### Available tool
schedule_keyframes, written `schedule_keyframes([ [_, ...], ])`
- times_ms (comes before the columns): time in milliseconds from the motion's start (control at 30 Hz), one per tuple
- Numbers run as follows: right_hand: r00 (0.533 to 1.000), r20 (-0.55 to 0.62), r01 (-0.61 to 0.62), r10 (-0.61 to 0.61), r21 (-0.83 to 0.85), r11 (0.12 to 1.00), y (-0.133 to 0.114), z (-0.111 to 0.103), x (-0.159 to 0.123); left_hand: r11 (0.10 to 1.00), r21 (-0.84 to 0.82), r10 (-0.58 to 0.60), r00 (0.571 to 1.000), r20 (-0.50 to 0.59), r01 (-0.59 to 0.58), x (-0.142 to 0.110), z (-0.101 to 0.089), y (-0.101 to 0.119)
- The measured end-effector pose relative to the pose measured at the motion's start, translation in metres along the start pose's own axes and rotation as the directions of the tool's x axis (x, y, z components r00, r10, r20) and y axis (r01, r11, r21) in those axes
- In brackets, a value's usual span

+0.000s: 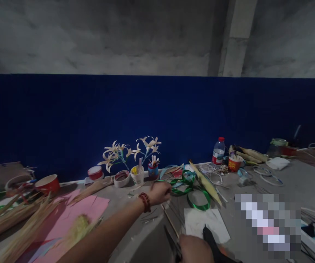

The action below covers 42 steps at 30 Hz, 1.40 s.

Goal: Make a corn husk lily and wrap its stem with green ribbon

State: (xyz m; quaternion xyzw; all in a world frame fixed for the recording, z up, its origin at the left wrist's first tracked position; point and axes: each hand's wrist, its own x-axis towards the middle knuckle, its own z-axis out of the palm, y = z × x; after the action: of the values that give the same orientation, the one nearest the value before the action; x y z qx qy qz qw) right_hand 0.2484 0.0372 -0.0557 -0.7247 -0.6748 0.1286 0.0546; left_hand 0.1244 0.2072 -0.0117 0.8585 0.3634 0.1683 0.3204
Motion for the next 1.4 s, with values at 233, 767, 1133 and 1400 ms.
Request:
schedule_keyframes([
  [233,1.000,-0.028,-0.013,0.013,-0.021,1.000,0.003,-0.017,0.016,0.907,-0.420,-0.098,0.976,-0.194,0.008,-0.098,-0.047,-0.003],
  [767,0.981,0.110,0.096,-0.157,0.430,0.898,-0.011,-0.047,0.029,0.296,-0.954,-0.413,0.895,-0.168,-0.042,-0.224,0.009,-0.001],
  [1133,0.955,0.110,-0.007,-0.274,0.936,0.353,-0.085,0.007,-0.020,0.494,-0.867,-0.391,0.906,-0.165,0.056,-0.232,0.056,0.012],
  [1400,0.962,0.216,-0.166,-0.167,0.948,0.271,-0.053,0.013,-0.017,0.935,0.004,-0.320,0.852,-0.414,0.354,-0.273,0.030,-0.022],
])
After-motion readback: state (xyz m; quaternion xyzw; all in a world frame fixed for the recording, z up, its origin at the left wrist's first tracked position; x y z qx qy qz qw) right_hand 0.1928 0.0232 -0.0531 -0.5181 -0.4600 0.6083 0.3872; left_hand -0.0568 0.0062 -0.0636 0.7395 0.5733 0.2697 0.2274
